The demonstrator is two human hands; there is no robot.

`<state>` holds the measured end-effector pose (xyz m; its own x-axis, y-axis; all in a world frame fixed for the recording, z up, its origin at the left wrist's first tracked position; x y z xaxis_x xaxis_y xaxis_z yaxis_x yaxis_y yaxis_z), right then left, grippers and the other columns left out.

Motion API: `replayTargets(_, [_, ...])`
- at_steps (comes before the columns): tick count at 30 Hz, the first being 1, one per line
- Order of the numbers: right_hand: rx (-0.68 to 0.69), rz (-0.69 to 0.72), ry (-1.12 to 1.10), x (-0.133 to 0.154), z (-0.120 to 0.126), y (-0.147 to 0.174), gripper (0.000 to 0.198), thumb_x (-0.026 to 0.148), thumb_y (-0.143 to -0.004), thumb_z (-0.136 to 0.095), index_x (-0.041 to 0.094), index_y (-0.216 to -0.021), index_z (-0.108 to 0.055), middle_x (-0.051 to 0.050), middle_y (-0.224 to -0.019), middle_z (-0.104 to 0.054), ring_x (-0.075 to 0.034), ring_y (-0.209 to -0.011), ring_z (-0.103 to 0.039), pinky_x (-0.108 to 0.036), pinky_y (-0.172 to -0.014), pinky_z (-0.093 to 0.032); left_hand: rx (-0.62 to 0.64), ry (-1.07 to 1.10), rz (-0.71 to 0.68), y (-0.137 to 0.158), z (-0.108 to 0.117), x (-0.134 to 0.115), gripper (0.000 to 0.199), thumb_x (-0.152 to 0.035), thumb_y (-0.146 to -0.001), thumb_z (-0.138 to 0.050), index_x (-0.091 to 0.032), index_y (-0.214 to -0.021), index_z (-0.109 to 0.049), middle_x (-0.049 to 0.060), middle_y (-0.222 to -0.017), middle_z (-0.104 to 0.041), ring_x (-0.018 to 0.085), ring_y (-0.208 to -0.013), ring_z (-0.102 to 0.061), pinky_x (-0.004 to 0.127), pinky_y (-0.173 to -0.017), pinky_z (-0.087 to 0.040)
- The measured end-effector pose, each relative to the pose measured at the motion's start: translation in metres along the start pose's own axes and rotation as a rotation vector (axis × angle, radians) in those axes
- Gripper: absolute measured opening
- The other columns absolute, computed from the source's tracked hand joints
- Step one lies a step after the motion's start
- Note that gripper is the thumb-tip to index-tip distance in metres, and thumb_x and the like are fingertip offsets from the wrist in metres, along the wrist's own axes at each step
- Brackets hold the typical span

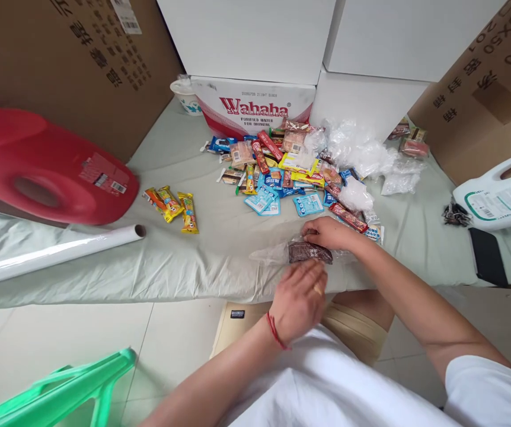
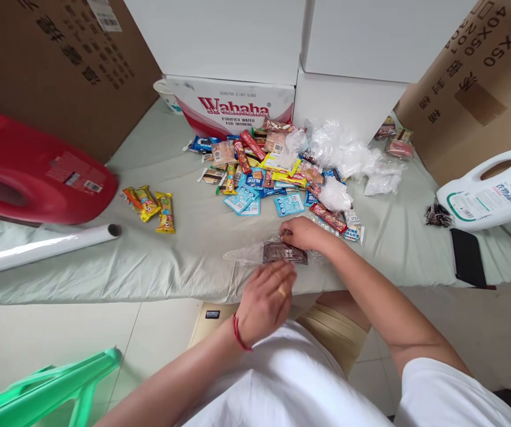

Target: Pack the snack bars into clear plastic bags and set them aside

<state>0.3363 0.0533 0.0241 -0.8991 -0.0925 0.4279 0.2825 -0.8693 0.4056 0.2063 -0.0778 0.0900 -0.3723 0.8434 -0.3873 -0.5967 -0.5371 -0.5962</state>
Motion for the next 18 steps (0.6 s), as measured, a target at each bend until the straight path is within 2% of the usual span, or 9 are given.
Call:
replayTargets(2, [0.005,0.023,-0.027,0.000,0.001,0.002,0.022,0.021,-0.094,-0.064,0.019,-0.110,-0.079,-0.005,-0.103,-0.081,-0.019,-0.090,-0.070,-0.024,-0.076,-0.044,0.076,-0.098,0.198,-0.009,-0.020,0.029,0.029,-0.020,-0.102,-0.050,-0.015,-0.124,-0.068,0.014,-0.132,-0.074,0.028,-0.124,-0.067,0.045,-0.100,-0.051])
replayTargets(4, [0.001,0.044,-0.059,-0.004,0.004,0.006,0.024,0.020,-0.093,-0.063,0.019,-0.111,-0.079,-0.005,-0.106,-0.080,-0.019,-0.091,-0.069,-0.024,-0.077,-0.045,0.170,-0.151,0.306,-0.015,-0.033,0.054,0.030,-0.022,-0.104,-0.048,-0.016,-0.125,-0.068,0.013,-0.132,-0.074,0.029,-0.122,-0.068,0.048,-0.100,-0.050])
replayTargets(7, [-0.020,0.035,-0.101,-0.024,0.012,0.015,0.029,0.023,-0.091,-0.065,0.019,-0.117,-0.077,-0.004,-0.098,-0.079,-0.017,-0.084,-0.067,-0.023,-0.073,-0.044,0.269,-0.146,0.323,-0.019,-0.043,0.069,0.028,-0.021,-0.105,-0.048,-0.018,-0.123,-0.070,0.011,-0.130,-0.075,0.027,-0.123,-0.067,0.047,-0.101,-0.048])
replayTargets(10, [0.011,-0.016,-0.133,-0.052,0.016,0.024,0.033,0.022,-0.087,-0.066,0.017,-0.118,-0.076,-0.001,-0.085,-0.075,-0.016,-0.074,-0.063,-0.023,-0.067,-0.042,0.290,-0.140,0.321,-0.020,-0.044,0.071,0.027,-0.021,-0.104,-0.050,-0.019,-0.122,-0.071,0.010,-0.132,-0.074,0.025,-0.124,-0.066,0.046,-0.103,-0.047])
replayTargets(12, [0.016,-0.087,-0.096,-0.070,0.018,0.030,0.031,0.019,-0.083,-0.067,0.017,-0.113,-0.077,-0.001,-0.081,-0.073,-0.016,-0.072,-0.062,-0.024,-0.066,-0.041,0.297,-0.149,0.321,-0.019,-0.045,0.070,0.027,-0.021,-0.103,-0.051,-0.021,-0.122,-0.071,0.010,-0.133,-0.074,0.026,-0.126,-0.063,0.046,-0.103,-0.047])
replayTargets(15, [-0.145,-0.172,-0.017,-0.079,0.036,0.034,0.024,0.017,-0.085,-0.065,0.016,-0.105,-0.078,-0.004,-0.083,-0.073,-0.019,-0.075,-0.063,-0.026,-0.070,-0.042,0.289,-0.193,0.330,-0.021,-0.042,0.069,0.026,-0.021,-0.101,-0.055,-0.022,-0.121,-0.073,0.011,-0.135,-0.071,0.029,-0.129,-0.058,0.046,-0.100,-0.047])
replayTargets(16, [-0.231,-0.153,-0.005,-0.074,0.044,0.034,0.023,0.018,-0.087,-0.064,0.017,-0.106,-0.078,-0.005,-0.086,-0.073,-0.020,-0.079,-0.063,-0.027,-0.073,-0.043,0.287,-0.212,0.336,-0.022,-0.041,0.069,0.026,-0.022,-0.100,-0.057,-0.022,-0.120,-0.074,0.011,-0.135,-0.071,0.031,-0.128,-0.057,0.046,-0.098,-0.048])
replayTargets(18, [-0.376,-0.030,0.027,-0.053,0.058,0.030,0.026,0.022,-0.090,-0.065,0.018,-0.113,-0.076,-0.008,-0.098,-0.073,-0.024,-0.093,-0.063,-0.032,-0.086,-0.046,0.301,-0.245,0.347,-0.024,-0.038,0.069,0.024,-0.022,-0.099,-0.059,-0.022,-0.117,-0.075,0.013,-0.128,-0.071,0.032,-0.120,-0.059,0.047,-0.092,-0.049])
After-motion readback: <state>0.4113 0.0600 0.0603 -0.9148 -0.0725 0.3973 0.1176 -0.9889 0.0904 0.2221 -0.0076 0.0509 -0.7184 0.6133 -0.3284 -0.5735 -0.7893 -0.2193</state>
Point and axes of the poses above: each hand's wrist, its own y-axis away from the middle knuckle, its own z-axis out of the back of the hand, x = y × z, the point moved 8 cm from there along -y, towards the middle knuckle
